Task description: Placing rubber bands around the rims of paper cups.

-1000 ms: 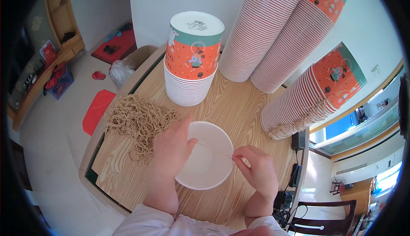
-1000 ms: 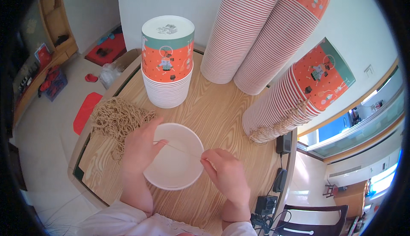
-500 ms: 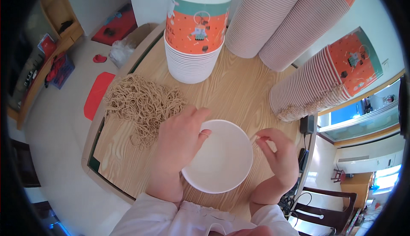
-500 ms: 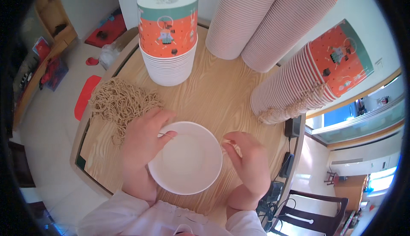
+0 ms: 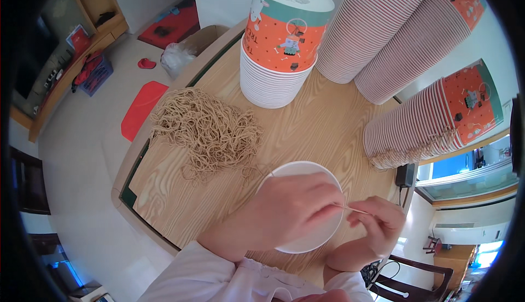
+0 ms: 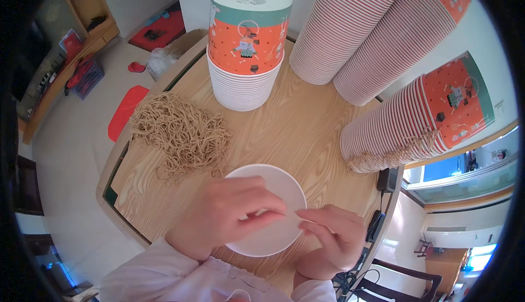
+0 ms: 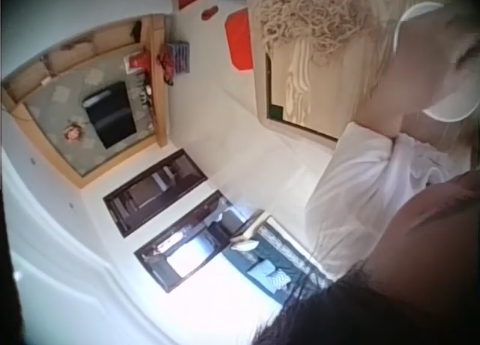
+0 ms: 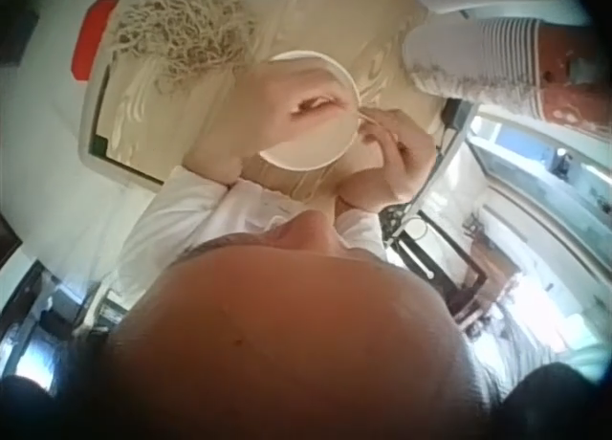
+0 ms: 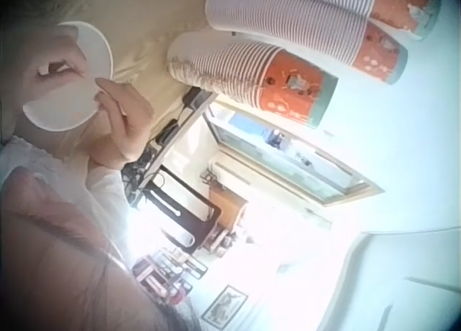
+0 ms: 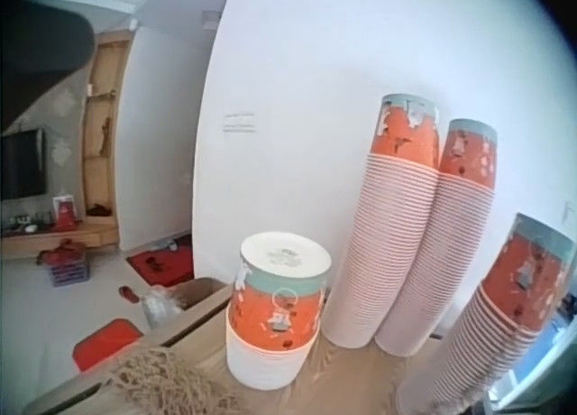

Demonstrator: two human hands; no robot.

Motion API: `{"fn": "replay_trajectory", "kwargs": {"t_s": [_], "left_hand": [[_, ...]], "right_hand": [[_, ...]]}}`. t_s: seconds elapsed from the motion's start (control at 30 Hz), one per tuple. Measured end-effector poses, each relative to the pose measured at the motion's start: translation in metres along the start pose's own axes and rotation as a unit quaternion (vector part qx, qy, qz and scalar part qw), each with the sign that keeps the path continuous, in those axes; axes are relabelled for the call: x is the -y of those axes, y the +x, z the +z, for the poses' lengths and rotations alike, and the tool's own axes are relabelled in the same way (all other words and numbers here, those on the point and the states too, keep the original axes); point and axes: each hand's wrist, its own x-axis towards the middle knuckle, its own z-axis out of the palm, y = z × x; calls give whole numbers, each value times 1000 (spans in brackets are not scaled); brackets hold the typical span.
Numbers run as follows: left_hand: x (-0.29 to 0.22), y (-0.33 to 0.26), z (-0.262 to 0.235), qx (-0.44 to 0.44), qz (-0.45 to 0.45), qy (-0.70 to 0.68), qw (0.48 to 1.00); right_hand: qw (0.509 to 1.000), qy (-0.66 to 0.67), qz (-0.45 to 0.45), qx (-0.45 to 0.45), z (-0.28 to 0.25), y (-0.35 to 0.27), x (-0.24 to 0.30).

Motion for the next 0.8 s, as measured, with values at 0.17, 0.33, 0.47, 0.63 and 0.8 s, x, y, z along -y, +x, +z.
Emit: {"fn": "replay_trajectory", "kwargs": {"t_s": [0.17,0.33,0.47,0.63,0.8], "left_hand": [[5,-8,-37,-118,-129,-13,985],[19,-10,-34,-164,-135,269,939],[-11,-1,-13,38,-1,213,976],[-14,-4,4,136,-57,-40,988],[-14,-2,8,23,-120,-71,990]], "right_hand": [[973,69,-57,-212,-23,-18,-20],[957,-104,5,-272,-6,-6,-19],[981,-170,-76,-62,28,5,3],[971,-183,-146,-45,38,5,8],[975,-152,-148,-63,34,2,7]]}}
